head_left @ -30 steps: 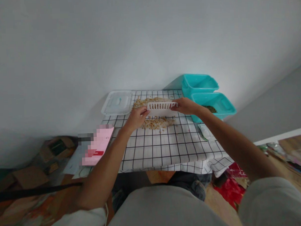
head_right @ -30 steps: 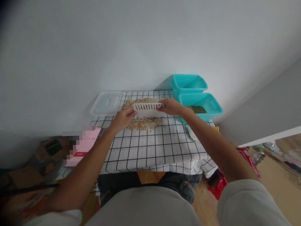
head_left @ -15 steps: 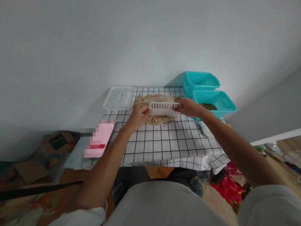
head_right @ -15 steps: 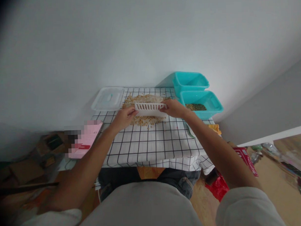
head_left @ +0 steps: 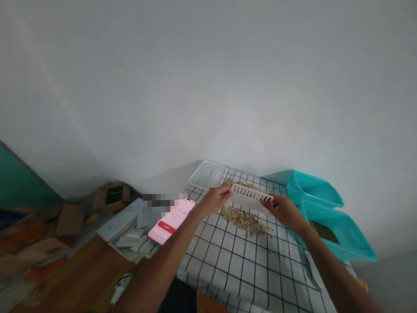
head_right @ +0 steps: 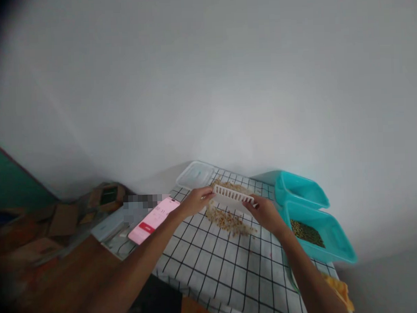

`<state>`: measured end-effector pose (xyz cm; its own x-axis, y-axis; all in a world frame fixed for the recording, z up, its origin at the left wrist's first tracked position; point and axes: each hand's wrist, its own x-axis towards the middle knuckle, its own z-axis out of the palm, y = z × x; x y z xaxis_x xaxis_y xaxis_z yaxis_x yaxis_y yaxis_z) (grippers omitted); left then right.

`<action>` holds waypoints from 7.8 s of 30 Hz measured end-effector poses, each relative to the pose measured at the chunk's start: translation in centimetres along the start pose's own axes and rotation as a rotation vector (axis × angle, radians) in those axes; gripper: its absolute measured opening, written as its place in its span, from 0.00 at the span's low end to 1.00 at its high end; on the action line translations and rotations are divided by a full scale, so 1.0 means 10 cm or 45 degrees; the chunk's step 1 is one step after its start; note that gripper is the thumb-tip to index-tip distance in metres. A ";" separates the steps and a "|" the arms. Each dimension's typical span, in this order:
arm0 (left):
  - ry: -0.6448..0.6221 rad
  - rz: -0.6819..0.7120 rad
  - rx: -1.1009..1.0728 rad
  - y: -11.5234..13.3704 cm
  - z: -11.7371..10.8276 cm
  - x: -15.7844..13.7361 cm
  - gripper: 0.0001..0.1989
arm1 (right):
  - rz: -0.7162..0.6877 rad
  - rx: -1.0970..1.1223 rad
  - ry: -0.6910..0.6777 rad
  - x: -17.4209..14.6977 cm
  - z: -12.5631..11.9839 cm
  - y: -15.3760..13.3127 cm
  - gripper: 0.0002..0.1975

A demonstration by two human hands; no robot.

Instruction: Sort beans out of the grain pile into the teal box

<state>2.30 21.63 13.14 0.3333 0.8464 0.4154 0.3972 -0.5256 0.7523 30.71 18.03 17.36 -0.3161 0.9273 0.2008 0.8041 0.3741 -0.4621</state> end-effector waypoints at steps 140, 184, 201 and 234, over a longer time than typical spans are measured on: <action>-0.169 -0.055 0.136 -0.29 -0.09 0.12 0.12 | 0.032 0.283 0.212 0.16 0.53 0.20 0.08; -0.285 -0.006 -0.055 -0.32 0.21 0.22 0.14 | 0.156 0.296 0.278 -0.15 0.70 0.48 0.13; -0.333 -0.021 -0.050 -0.35 0.24 0.12 0.14 | 0.193 0.328 0.330 -0.34 0.75 0.41 0.10; -0.837 0.350 -0.026 0.46 1.31 0.55 0.09 | 0.936 0.199 1.048 -1.90 0.92 -0.34 0.18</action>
<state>17.18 22.76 12.23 0.8684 0.4528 0.2020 0.2106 -0.7056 0.6766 29.37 -0.74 7.22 0.6877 0.6525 0.3183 0.5678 -0.2102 -0.7959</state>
